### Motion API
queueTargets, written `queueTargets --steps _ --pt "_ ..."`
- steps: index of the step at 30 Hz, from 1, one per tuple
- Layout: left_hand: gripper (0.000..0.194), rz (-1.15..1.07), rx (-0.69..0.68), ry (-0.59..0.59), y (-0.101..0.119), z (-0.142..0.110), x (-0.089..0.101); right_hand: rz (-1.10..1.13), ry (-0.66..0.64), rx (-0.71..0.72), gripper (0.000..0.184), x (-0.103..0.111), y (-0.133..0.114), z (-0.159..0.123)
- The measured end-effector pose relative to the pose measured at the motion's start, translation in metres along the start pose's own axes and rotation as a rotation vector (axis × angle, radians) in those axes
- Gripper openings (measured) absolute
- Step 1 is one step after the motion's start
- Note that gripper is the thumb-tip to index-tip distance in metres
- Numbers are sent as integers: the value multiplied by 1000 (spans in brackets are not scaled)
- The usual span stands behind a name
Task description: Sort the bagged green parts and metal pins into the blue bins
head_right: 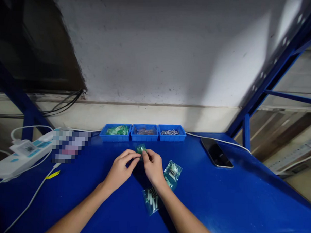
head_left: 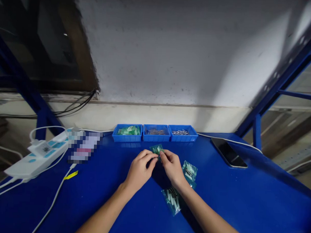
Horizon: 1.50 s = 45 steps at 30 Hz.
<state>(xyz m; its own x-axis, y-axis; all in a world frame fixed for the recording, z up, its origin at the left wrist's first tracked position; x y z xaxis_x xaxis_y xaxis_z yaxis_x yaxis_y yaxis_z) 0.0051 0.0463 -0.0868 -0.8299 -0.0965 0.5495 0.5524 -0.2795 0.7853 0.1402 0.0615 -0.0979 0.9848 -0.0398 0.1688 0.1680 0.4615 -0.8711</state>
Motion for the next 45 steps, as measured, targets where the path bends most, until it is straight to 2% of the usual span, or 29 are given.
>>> queueTargets --steps 3,5,7,9,12,14,16,19,22,25,29,31,32,35,37,40,43,45 --pt "39 -266 352 -25 -18 7 3 -128 -22 113 30 1 -5 -1" --pt "52 -471 566 -76 -29 8 2 -215 -119 205 30 -2 -9 -4" --pt "52 -606 650 -112 -35 9 1 -303 -231 275 34 -7 -12 -7" --pt "43 -591 611 -101 -36 10 3 -346 -295 308 41 -10 -12 -10" --pt "26 -358 400 30 -31 12 12 -309 -295 269 46 -12 -11 -10" --pt "20 -190 210 137 -23 11 17 -250 -245 150 32 -10 -7 -9" --pt "21 -73 38 175 -14 7 18 -143 -175 -16 19 -7 -3 -7" --pt "26 13 -120 96 -3 2 13 88 -94 -212 38 -5 2 -5" --pt "27 28 -127 -26 3 -1 7 183 -42 -210 40 -1 4 -2" --pt "30 -106 77 -126 -2 2 4 18 -29 -47 34 3 2 1" --pt "50 -517 540 -168 -23 7 3 -248 -107 216 29 -1 -7 -3" --pt "48 -680 671 -210 -30 8 1 -285 -147 291 30 -6 -9 -6" --pt "45 -720 690 -225 -32 8 1 -294 -158 311 31 -7 -9 -7" --pt "32 -623 592 -179 -33 11 3 -304 -159 280 34 -9 -5 -8" --pt "27 -406 409 -71 -28 11 7 -250 -139 176 31 -7 -2 -6" --pt "27 -54 80 37 -13 6 8 2 -90 -67 34 -6 8 -3" --pt "30 119 -85 -14 -1 0 2 241 -28 -208 43 -5 16 -1" --pt "30 86 -67 -60 0 0 1 226 7 -187 41 -3 19 0"
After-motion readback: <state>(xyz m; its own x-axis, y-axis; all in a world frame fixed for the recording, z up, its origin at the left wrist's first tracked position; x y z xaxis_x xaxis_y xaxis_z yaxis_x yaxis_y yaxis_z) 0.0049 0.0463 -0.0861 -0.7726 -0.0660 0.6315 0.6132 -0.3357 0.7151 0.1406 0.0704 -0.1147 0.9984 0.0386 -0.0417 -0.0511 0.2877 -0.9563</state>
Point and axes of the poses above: each hand's wrist, its own z-axis towards the middle knuckle, its own x-axis out of the back of the hand, y = z × x, the point moved 4 cm from there along z, towards the middle knuckle, and after that the axes turned 13 degrees about x, right-handed, at the moved point
